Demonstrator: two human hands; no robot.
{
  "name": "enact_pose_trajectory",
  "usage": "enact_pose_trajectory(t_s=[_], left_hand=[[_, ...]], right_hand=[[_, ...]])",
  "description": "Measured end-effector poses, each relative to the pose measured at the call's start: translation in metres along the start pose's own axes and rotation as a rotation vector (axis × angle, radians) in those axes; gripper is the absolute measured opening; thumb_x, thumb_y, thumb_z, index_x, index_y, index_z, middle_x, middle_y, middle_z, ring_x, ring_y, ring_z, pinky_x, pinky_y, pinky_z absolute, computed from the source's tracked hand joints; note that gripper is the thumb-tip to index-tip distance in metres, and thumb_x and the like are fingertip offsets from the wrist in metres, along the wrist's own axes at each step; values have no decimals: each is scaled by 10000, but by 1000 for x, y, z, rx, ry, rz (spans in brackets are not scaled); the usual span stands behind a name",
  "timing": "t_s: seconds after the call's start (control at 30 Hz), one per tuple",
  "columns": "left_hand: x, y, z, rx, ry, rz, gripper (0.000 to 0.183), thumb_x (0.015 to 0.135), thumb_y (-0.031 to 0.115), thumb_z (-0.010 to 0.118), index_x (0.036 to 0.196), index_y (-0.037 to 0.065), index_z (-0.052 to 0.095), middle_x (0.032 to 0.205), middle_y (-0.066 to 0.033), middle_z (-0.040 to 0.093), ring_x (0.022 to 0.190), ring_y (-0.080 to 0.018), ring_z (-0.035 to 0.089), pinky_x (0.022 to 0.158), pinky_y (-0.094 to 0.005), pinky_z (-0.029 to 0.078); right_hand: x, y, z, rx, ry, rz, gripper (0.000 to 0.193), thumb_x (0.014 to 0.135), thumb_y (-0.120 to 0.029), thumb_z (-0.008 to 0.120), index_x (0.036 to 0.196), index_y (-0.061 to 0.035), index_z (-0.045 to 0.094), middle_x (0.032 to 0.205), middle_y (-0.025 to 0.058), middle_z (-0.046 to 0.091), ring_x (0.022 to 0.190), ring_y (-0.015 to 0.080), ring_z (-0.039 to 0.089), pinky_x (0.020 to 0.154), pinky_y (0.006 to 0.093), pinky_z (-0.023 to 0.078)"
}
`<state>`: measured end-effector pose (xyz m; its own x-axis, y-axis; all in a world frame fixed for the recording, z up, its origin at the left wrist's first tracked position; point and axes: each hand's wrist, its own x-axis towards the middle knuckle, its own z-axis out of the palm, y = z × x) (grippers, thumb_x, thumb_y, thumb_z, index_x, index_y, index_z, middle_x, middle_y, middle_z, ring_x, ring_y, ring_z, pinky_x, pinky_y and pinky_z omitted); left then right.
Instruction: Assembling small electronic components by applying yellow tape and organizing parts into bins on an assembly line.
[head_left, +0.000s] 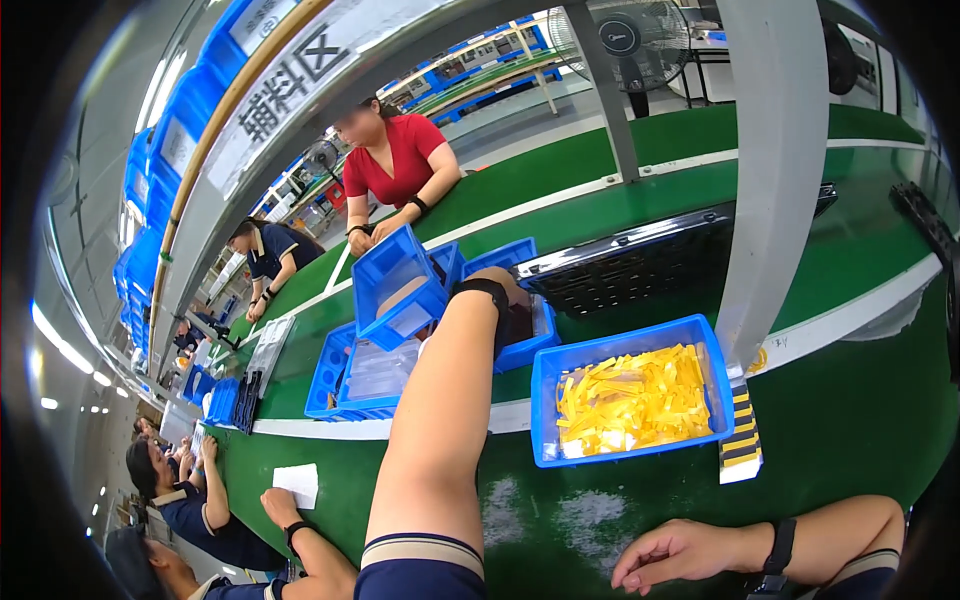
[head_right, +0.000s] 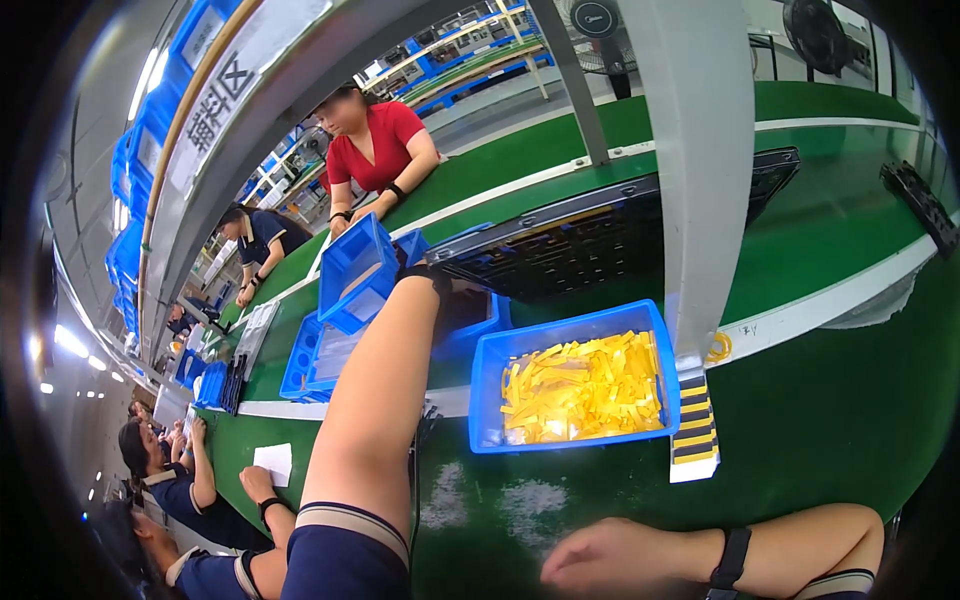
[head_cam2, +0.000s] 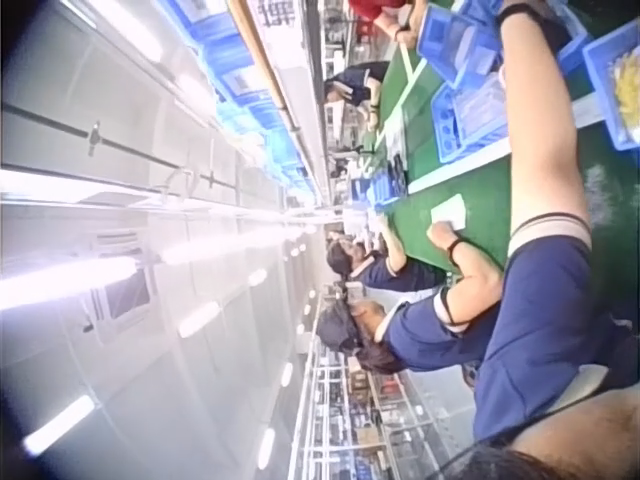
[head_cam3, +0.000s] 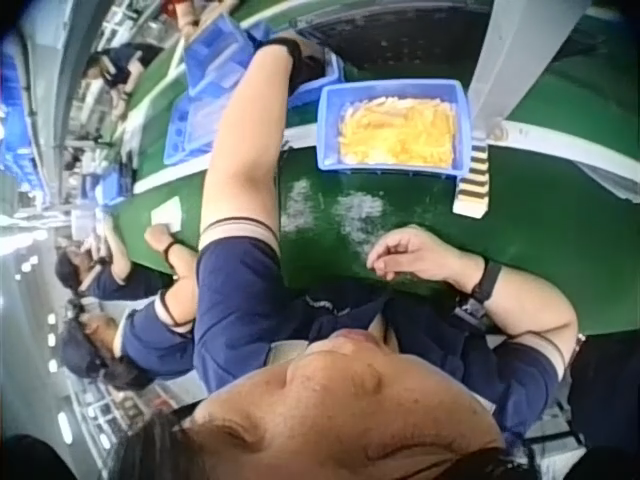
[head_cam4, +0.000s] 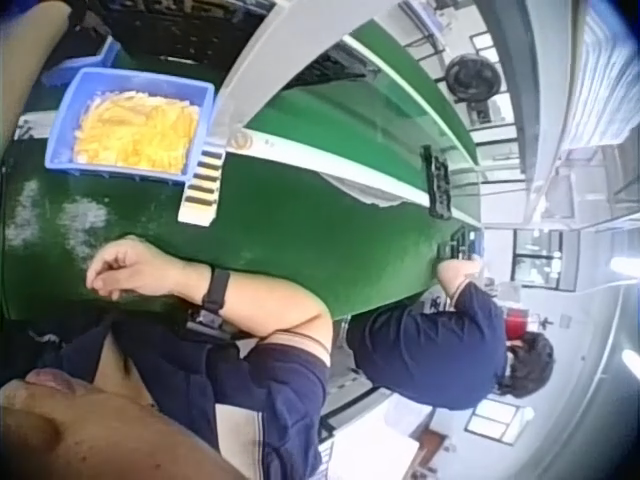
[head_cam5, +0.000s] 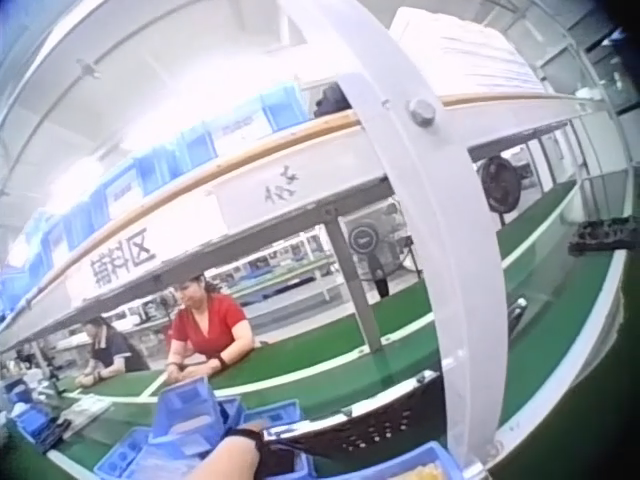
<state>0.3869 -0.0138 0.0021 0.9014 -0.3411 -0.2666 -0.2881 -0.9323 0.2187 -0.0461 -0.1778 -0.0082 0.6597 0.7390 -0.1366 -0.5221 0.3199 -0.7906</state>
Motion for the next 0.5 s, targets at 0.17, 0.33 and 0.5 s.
enact_pose_trajectory(t_s=[0.17, 0.33, 0.5], left_hand=[[19, 29, -13, 13, 45, 127, 358, 689, 276, 653, 947, 27, 647, 982, -165, 634, 930, -278, 610, 790, -351, 466], [10, 41, -12, 19, 123, 201, 356, 694, 276, 648, 949, 28, 643, 972, -164, 636, 927, -277, 610, 787, -354, 466], [-7, 45, -12, 12, 205, 285, 353, 699, 277, 643, 951, 29, 639, 963, -163, 638, 925, -276, 611, 784, -358, 465]], right_hand=[[-2, -1, -5, -30, 39, -16, 139, 844, -97, 588, 940, 0, 617, 788, 40, 608, 677, 87, 562, 616, 215, 467], [-2, -3, -4, -50, 57, -2, 133, 846, -94, 584, 931, 3, 616, 792, 39, 607, 678, 90, 560, 615, 217, 466], [-2, -1, -1, -35, 56, -9, 134, 847, -97, 584, 927, 5, 616, 794, 40, 607, 689, 91, 561, 618, 219, 466]])
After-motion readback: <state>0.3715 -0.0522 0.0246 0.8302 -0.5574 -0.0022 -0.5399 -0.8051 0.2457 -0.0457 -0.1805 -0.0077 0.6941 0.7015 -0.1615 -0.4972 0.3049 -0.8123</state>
